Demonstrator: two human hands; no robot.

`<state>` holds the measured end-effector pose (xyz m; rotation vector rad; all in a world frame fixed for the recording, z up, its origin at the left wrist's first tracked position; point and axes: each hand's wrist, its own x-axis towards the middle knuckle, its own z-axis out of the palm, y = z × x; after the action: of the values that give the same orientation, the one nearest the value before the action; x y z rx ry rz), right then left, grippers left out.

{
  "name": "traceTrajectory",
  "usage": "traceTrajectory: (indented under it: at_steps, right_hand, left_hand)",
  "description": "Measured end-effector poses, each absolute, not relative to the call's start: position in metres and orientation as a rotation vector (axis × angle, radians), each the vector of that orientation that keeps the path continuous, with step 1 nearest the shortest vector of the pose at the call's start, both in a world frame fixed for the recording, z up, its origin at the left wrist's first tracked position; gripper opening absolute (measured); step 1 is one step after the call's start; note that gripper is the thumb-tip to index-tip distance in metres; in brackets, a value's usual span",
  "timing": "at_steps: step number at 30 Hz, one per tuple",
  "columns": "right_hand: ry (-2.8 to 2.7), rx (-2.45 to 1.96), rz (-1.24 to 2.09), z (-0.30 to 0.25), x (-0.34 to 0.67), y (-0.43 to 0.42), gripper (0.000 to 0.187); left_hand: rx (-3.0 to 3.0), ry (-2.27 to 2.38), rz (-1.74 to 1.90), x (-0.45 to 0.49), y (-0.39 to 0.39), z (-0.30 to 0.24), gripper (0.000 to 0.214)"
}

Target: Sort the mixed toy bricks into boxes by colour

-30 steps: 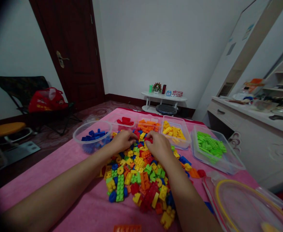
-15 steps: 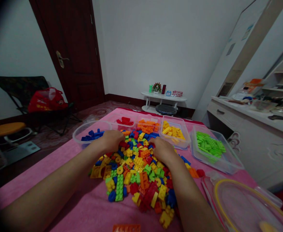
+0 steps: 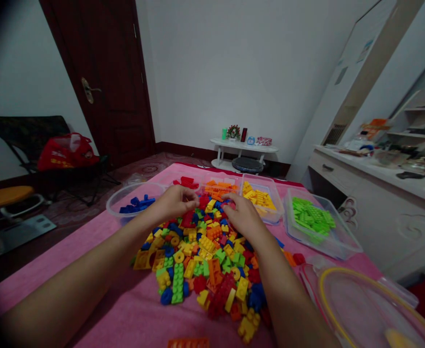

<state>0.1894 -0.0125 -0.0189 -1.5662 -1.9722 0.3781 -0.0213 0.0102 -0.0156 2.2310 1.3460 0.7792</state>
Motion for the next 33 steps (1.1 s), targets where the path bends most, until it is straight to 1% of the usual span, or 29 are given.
traceTrajectory:
  at_steps: [3,5,7,10,14,16,18,20,23,25,27,33]
  right_hand:
    - [-1.868,-1.329,0.784,-0.012,0.175,-0.022,0.049]
    - [-1.814,-1.243,0.955,-0.01,0.169,-0.026,0.054]
    - [-1.777,-1.202,1.047,-0.012,0.167,-0.028,0.052]
    - [-1.727,-1.205,1.096,-0.015,0.17,-0.027,0.046]
    - [-1.67,-1.29,0.979,-0.014,0.175,-0.023,0.042]
    - [-1.707,-1.303,0.778,-0.01,0.173,-0.023,0.036]
    - [-1.806,-1.28,0.548,-0.006,0.168,-0.025,0.029]
    - [-1.906,-1.25,0.377,-0.003,0.161,-0.028,0.028]
    - [-1.966,-1.25,0.229,-0.003,0.151,-0.034,0.036]
    - [-1.98,-1.242,0.173,-0.004,0.146,-0.036,0.037]
    - [-1.988,-1.201,0.164,-0.006,0.145,-0.036,0.035]
    - [-1.834,-1.083,0.182,-0.002,0.151,-0.031,0.032]
  left_hand:
    - [1.821,1.124,0.842,-0.015,0.008,-0.015,0.027]
    - [1.683,1.038,0.829,-0.012,0.005,-0.016,0.03]
    - [1.643,0.983,0.836,-0.01,0.004,-0.02,0.033]
    - [1.627,0.922,0.845,-0.008,0.006,-0.027,0.033]
    - [1.604,0.891,0.909,-0.003,0.007,-0.029,0.031]
    - [1.508,0.867,1.018,0.001,0.002,-0.026,0.029]
    - [1.241,0.798,1.046,0.006,-0.005,-0.024,0.031]
    - [0.878,0.665,0.917,0.012,-0.012,-0.023,0.037]
    - [0.479,0.484,0.748,0.02,-0.02,-0.025,0.042]
    - [0.358,0.426,0.777,0.023,-0.022,-0.026,0.037]
    - [0.296,0.39,0.831,0.025,-0.023,-0.027,0.032]
    - [0.259,0.419,0.959,0.026,-0.019,-0.028,0.014]
